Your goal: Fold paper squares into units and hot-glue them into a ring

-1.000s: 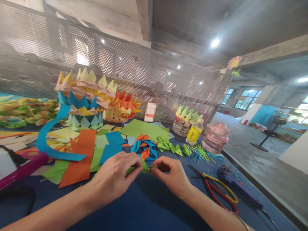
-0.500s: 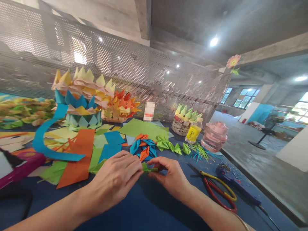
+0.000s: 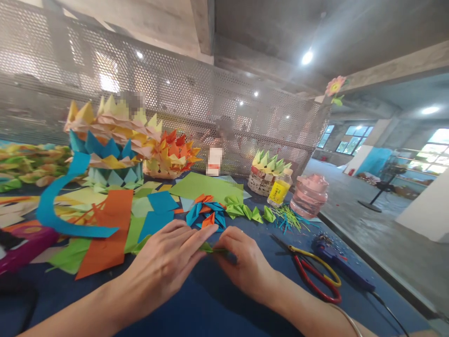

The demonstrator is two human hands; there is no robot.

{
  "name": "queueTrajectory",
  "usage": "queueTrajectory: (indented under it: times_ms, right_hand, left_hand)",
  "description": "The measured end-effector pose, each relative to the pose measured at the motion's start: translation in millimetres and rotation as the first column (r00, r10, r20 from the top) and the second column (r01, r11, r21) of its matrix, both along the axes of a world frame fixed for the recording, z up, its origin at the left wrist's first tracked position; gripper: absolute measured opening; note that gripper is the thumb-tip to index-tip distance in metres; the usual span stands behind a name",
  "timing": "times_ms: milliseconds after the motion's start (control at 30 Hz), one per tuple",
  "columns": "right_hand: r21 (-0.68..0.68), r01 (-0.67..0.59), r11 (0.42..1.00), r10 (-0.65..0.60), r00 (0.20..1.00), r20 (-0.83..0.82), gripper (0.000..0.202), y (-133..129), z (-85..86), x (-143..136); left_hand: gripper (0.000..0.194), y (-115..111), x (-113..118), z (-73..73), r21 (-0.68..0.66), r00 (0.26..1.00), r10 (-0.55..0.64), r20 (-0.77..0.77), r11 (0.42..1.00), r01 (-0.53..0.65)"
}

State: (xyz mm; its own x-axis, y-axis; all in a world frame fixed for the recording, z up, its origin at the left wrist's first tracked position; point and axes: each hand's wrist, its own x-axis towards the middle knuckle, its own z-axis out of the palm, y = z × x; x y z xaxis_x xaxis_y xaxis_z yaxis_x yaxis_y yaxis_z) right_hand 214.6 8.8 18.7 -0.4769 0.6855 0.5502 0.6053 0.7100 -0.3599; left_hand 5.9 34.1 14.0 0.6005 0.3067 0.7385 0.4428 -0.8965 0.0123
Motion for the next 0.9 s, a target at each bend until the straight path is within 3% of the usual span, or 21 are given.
queueTrajectory:
  times_ms: [133, 233, 433, 667, 900]
  right_hand:
    - [0.102, 0.029, 0.994, -0.043, 0.989, 0.143, 0.014, -5, 1.0, -4]
    - [0.151, 0.023, 0.988, -0.054, 0.977, 0.204, 0.017, -8, 1.2, -5]
    - [0.202, 0.022, 0.979, -0.063, 0.978, 0.200, 0.021, -8, 1.7, -7]
    - [0.170, 0.018, 0.985, -0.051, 0.980, 0.191, 0.009, -9, 1.9, -10]
    - [0.172, -0.020, 0.985, -0.017, 0.977, 0.213, 0.019, -10, -3.1, -12]
  left_hand:
    - [0.015, -2, 1, 1.5, -0.032, 0.999, -0.031, -0.016, 0.999, 0.030]
    - [0.015, -5, 3, 3.3, -0.095, 0.998, -0.054, -0.013, 0.994, 0.052]
    - [0.024, -7, 6, 0.3, -0.145, 0.998, -0.059, 0.010, 0.988, 0.060]
    - [0.021, -7, 6, 1.2, -0.131, 0.997, -0.082, 0.015, 0.988, 0.083]
    - [0.026, -10, 6, -4.9, -0.144, 0.994, -0.106, 0.012, 0.984, 0.106]
